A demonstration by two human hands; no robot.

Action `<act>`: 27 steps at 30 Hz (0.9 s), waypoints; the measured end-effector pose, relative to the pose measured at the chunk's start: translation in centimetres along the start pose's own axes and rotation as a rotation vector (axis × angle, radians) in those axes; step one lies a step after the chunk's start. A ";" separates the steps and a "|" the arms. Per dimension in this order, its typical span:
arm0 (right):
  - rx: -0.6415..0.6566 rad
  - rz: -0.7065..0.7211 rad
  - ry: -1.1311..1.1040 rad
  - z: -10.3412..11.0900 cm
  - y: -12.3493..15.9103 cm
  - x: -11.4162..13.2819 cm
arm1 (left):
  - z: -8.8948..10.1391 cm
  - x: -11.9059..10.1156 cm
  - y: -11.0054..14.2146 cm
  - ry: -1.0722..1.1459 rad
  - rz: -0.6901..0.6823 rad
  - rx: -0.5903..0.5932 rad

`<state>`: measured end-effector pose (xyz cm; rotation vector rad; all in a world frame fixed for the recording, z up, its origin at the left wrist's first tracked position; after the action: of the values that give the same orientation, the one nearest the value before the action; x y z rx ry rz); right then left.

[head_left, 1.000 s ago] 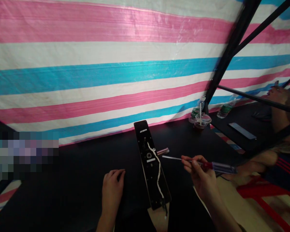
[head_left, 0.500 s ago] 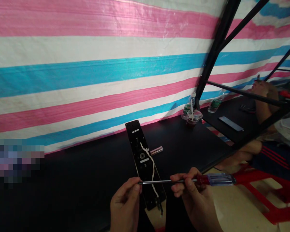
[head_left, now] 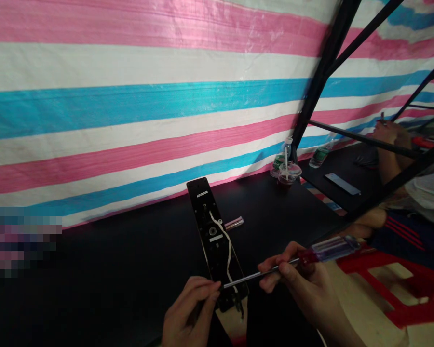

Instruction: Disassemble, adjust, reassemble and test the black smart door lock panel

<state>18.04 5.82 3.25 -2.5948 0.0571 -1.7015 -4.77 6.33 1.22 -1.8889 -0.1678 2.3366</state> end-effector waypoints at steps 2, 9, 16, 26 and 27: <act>0.000 0.011 -0.003 0.2 -0.3 0.2 | -0.3 -0.3 0.2 -0.002 -0.024 -0.015; -0.178 0.078 -0.109 -0.7 0.0 -1.1 | -0.6 0.0 0.4 0.029 -0.023 -0.037; -0.227 0.045 -0.222 -1.3 -0.1 -2.3 | -0.2 1.4 0.2 0.190 0.083 -0.134; -0.210 0.088 -0.207 -1.0 -0.8 -1.3 | -0.5 1.9 -0.2 0.154 0.117 0.018; -0.216 0.119 -0.193 -1.0 -0.9 -1.0 | -0.7 2.5 -0.4 0.154 0.143 0.015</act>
<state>16.75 6.77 2.79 -2.8293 0.4009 -1.4739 -4.55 7.13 -1.27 -2.1291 0.0008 2.2578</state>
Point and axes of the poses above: each hand's wrist, its own y-axis away from the middle knuckle, its own z-axis out of the back of the hand, x = y × z, the point moved 4 cm from there along -y, towards the middle knuckle, and after that the axes turned 5 degrees about x, right-handed, at the moved point
